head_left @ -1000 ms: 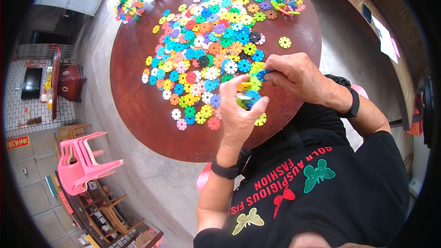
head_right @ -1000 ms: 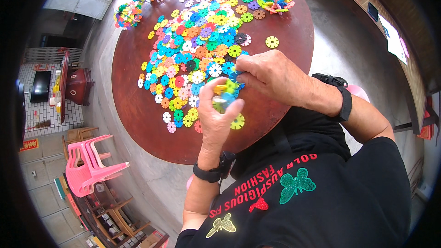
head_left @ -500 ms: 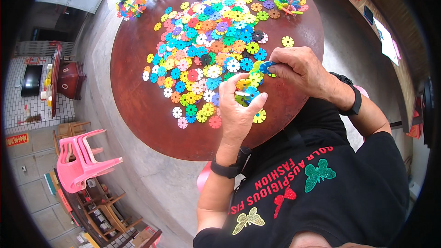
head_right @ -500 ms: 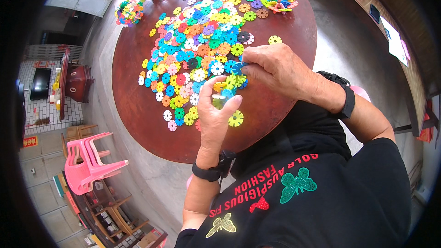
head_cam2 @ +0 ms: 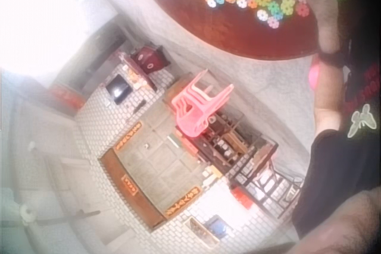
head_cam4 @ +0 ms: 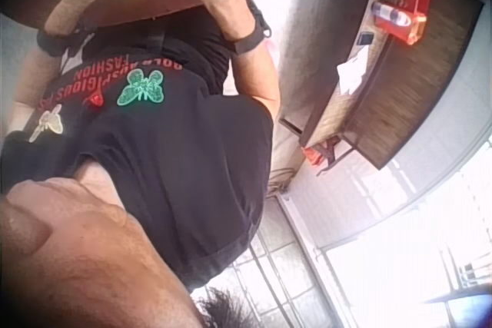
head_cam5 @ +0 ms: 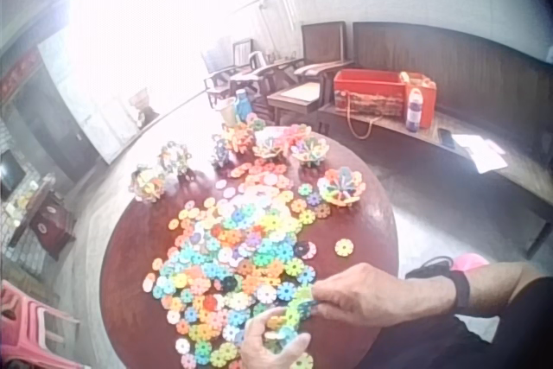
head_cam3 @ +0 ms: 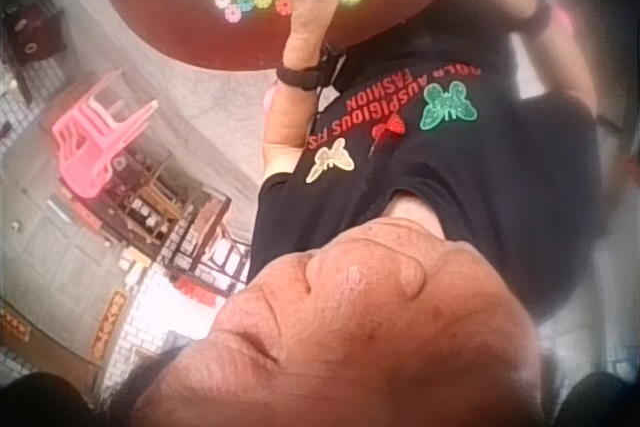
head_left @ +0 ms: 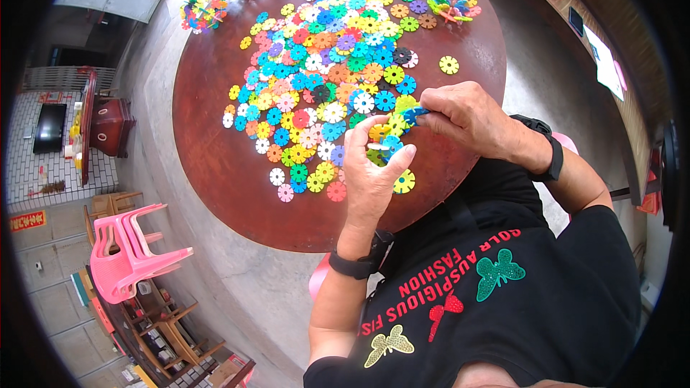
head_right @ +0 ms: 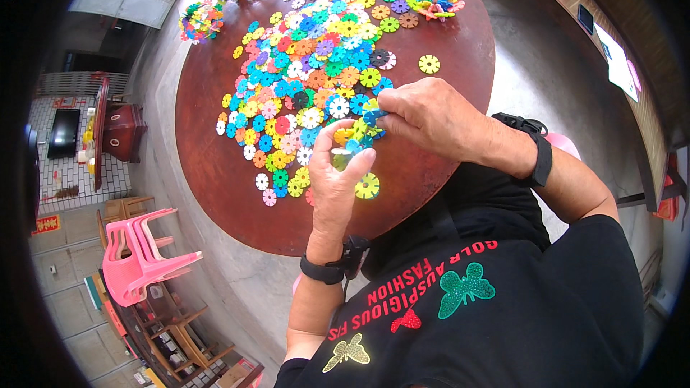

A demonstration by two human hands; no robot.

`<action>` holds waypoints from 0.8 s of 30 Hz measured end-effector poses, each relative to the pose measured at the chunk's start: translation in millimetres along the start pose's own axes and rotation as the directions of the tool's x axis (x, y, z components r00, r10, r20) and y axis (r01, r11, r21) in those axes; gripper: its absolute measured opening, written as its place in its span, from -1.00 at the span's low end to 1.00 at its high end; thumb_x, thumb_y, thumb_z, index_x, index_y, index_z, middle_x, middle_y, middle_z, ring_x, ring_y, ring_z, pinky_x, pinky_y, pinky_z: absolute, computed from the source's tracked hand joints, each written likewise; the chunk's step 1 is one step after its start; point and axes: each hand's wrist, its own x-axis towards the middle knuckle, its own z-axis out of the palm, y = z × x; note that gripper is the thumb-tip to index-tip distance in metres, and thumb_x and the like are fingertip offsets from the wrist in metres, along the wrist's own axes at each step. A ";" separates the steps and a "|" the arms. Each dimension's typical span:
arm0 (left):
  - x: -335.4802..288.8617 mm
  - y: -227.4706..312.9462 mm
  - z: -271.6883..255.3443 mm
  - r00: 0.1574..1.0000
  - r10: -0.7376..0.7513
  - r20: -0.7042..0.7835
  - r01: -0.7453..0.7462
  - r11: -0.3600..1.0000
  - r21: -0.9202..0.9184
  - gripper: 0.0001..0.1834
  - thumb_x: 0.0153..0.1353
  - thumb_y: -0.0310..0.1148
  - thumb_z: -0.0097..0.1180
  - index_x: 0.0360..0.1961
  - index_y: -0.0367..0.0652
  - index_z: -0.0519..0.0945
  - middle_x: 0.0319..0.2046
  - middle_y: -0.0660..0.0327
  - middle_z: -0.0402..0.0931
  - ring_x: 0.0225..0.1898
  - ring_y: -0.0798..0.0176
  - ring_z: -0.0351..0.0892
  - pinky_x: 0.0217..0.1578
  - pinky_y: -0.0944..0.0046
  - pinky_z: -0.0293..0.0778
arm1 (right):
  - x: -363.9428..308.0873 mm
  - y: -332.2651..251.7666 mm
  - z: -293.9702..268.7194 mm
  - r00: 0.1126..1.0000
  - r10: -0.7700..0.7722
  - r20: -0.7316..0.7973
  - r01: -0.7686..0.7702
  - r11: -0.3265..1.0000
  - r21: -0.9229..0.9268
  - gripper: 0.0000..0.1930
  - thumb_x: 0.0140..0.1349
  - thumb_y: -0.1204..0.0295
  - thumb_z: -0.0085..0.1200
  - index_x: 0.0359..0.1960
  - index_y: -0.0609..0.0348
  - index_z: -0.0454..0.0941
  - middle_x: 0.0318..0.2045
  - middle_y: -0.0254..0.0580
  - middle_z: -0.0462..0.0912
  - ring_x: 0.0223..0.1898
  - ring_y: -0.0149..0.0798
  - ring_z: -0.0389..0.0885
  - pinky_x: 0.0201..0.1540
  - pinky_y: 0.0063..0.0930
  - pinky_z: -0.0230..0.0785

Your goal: Assembling colorful flower-shaped plastic toy blocks into 3D structures at a round table.

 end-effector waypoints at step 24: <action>-1.7 7.0 1.6 0.987 0.153 0.051 -0.161 0.950 0.269 -0.48 -0.12 -0.34 0.35 -0.07 -0.14 0.48 -0.21 0.14 0.36 -0.21 0.17 0.46 -0.18 0.23 0.43 | -1.4 -0.4 2.2 0.995 -0.044 0.090 0.042 0.999 0.024 -0.80 0.11 0.43 0.10 -0.49 0.25 0.34 -0.62 0.02 0.45 -0.47 0.12 0.51 -0.40 -0.08 0.33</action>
